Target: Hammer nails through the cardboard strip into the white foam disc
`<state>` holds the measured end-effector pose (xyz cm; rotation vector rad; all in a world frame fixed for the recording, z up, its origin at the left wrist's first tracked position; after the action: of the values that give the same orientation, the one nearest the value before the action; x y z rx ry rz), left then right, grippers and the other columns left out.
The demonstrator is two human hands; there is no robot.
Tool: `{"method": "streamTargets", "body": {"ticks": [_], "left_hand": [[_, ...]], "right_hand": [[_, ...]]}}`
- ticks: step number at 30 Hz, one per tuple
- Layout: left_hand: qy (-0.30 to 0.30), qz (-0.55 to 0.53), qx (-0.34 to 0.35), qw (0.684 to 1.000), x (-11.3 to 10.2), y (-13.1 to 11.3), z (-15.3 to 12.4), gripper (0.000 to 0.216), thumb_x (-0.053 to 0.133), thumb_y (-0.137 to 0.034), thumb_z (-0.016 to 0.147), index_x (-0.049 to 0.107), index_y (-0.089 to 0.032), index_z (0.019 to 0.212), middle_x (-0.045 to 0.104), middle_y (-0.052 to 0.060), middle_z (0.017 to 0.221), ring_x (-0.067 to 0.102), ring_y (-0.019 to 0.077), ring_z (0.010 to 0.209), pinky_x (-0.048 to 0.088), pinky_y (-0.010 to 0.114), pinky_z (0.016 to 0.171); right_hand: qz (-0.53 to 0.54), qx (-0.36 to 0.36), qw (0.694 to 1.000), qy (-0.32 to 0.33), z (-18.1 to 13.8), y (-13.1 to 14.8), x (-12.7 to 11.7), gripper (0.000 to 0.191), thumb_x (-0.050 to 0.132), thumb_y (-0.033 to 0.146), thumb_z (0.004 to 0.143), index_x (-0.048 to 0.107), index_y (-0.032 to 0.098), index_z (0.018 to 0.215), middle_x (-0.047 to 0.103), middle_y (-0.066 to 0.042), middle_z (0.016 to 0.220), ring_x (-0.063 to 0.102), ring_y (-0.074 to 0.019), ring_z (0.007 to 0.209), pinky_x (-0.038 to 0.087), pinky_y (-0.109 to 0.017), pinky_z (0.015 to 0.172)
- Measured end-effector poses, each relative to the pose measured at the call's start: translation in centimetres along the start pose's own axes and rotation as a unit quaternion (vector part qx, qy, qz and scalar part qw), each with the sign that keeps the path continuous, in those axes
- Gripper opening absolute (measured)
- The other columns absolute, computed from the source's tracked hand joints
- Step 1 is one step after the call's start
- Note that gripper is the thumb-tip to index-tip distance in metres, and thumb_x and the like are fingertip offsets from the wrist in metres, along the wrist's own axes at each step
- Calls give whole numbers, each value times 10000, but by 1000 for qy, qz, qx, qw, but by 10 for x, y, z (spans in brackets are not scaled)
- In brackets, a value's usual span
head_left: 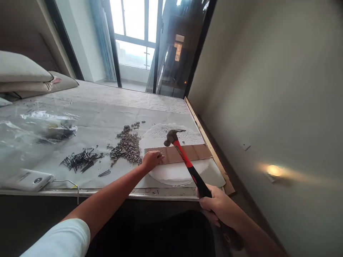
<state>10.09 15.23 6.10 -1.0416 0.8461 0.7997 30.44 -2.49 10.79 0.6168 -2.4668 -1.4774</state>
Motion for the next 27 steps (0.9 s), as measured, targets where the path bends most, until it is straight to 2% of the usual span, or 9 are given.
{"method": "streamTargets", "body": {"ticks": [2,6,13,17,21,27], "left_hand": [[1,0,-4,1000,0,1,0,320,521,-400,792,596,-166,586,607,40,608,497,146,569,250,246,524],[-3,-11,-10,1000,1,4,-1,317,536,-404,782,633,-168,595,605,41,572,515,150,548,255,248,514],[-21,-25,-2,999,4,8,0,346,565,-421,758,616,-162,534,588,41,536,524,152,539,271,247,511],[-29,-68,-4,997,3,11,0,309,589,-401,736,621,-162,542,580,30,528,533,147,544,272,243,510],[-17,-54,14,998,2,7,-1,310,577,-393,746,629,-158,551,597,41,547,541,156,562,261,248,506],[-4,-62,-17,998,0,9,-4,266,609,-367,712,645,-162,546,602,44,553,540,160,552,282,255,514]], "right_hand": [[-26,-5,1000,-13,2,6,3,140,440,194,600,390,218,728,283,126,414,237,-48,292,227,-173,257],[-70,28,997,-14,8,0,12,151,409,190,548,358,226,685,261,128,394,235,-51,271,195,-178,242],[-100,-7,994,-48,4,6,6,121,417,214,599,365,225,708,274,128,412,241,-46,271,211,-175,250],[-100,24,994,-28,9,-3,11,139,406,193,550,344,224,670,255,129,397,226,-42,260,190,-177,242],[-98,-8,995,-35,7,9,11,113,416,195,603,355,218,694,264,129,406,217,-33,277,191,-172,272],[-134,22,991,-23,6,5,17,106,392,160,579,354,216,660,286,123,410,243,-35,275,191,-170,265]]}}
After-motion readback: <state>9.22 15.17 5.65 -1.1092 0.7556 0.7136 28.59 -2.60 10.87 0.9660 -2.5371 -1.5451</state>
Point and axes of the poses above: each hand's wrist, its own z-axis towards the middle knuckle, its own x-axis out of the palm, y = z × x, the point moved 9 cm from there along z, towards the middle knuckle
